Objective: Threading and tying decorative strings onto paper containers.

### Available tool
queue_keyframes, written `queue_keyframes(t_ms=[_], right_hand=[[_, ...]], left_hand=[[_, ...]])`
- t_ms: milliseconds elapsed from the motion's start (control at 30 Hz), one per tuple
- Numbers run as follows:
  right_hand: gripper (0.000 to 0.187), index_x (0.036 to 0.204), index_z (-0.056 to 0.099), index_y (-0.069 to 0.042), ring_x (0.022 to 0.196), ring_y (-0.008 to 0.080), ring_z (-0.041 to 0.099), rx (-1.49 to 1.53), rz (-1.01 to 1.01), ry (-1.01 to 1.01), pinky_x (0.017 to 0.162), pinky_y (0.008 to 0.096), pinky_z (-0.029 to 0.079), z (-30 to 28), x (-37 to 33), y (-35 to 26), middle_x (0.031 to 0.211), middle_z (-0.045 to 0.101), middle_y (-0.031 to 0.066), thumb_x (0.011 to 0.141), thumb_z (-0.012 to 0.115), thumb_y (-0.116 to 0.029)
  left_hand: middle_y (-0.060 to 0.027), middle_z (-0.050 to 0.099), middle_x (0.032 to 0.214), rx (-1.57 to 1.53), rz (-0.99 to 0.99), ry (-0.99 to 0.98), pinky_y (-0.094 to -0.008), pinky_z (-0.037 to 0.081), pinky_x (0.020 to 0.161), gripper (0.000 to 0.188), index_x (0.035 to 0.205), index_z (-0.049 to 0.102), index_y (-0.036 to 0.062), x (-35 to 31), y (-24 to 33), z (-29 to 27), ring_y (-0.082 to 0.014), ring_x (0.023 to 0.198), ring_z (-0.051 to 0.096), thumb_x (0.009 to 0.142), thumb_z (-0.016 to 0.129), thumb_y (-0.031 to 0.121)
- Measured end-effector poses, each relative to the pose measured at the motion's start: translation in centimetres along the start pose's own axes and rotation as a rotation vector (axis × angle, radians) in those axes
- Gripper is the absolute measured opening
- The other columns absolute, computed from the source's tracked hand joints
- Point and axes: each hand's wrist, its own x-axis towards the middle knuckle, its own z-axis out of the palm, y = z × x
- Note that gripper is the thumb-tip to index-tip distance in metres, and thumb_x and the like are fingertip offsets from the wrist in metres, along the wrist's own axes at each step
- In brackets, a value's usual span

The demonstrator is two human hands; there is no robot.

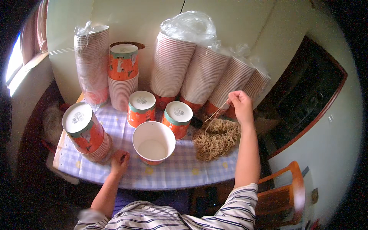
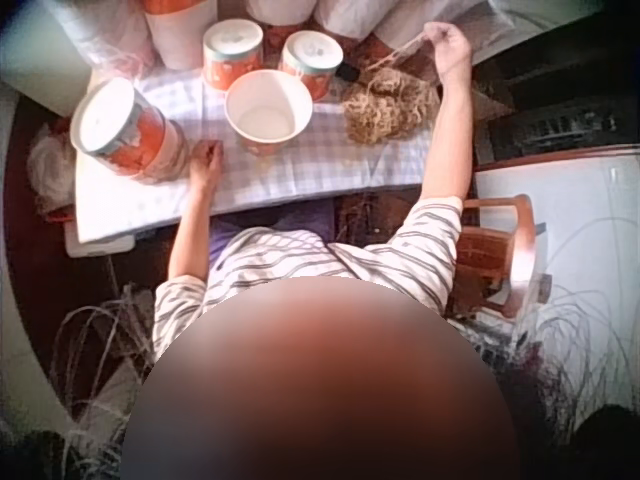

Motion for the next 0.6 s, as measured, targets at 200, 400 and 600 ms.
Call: queue_keyframes(t_ms=[200,400,600], right_hand=[[0.018,0.087,0.057,-0.002,0.073,0.0083,0.056,0.217,-0.032,-0.077,0.072,0.0222,0.044,0.3,-3.1,-2.2,0.079,0.060,0.0008,0.089,0.062,-0.019],[0.017,0.089,0.056,-0.001,0.071,0.0152,0.061,0.358,-0.061,-0.139,0.070,0.0271,0.049,1.6,-7.7,-3.5,0.077,0.063,0.0083,0.088,0.062,-0.017],[0.007,0.082,0.063,-0.002,0.075,0.0086,0.053,0.198,-0.080,-0.400,0.069,0.0207,0.044,6.4,-11.9,-5.3,0.082,0.058,0.0019,0.081,0.068,-0.007]], left_hand=[[-0.0103,0.056,0.069,-0.002,-0.021,0.035,-0.0309,0.043,0.055,0.005,0.077,0.060,0.0005,-0.4,-0.3,0.0,-0.0203,0.061,0.054,0.080,0.059,0.005],[-0.0120,0.062,0.077,-0.171,0.109,0.087,-0.0290,0.045,0.060,0.004,0.079,0.062,-0.0008,-0.9,6.9,-1.6,-0.0211,0.068,0.058,0.076,0.061,-0.001],[-0.0096,0.059,0.093,-0.415,0.173,-0.292,-0.0268,0.045,0.069,0.022,0.099,0.063,-0.0004,1.1,15.8,-0.2,-0.0153,0.078,0.056,0.078,0.066,0.007]])
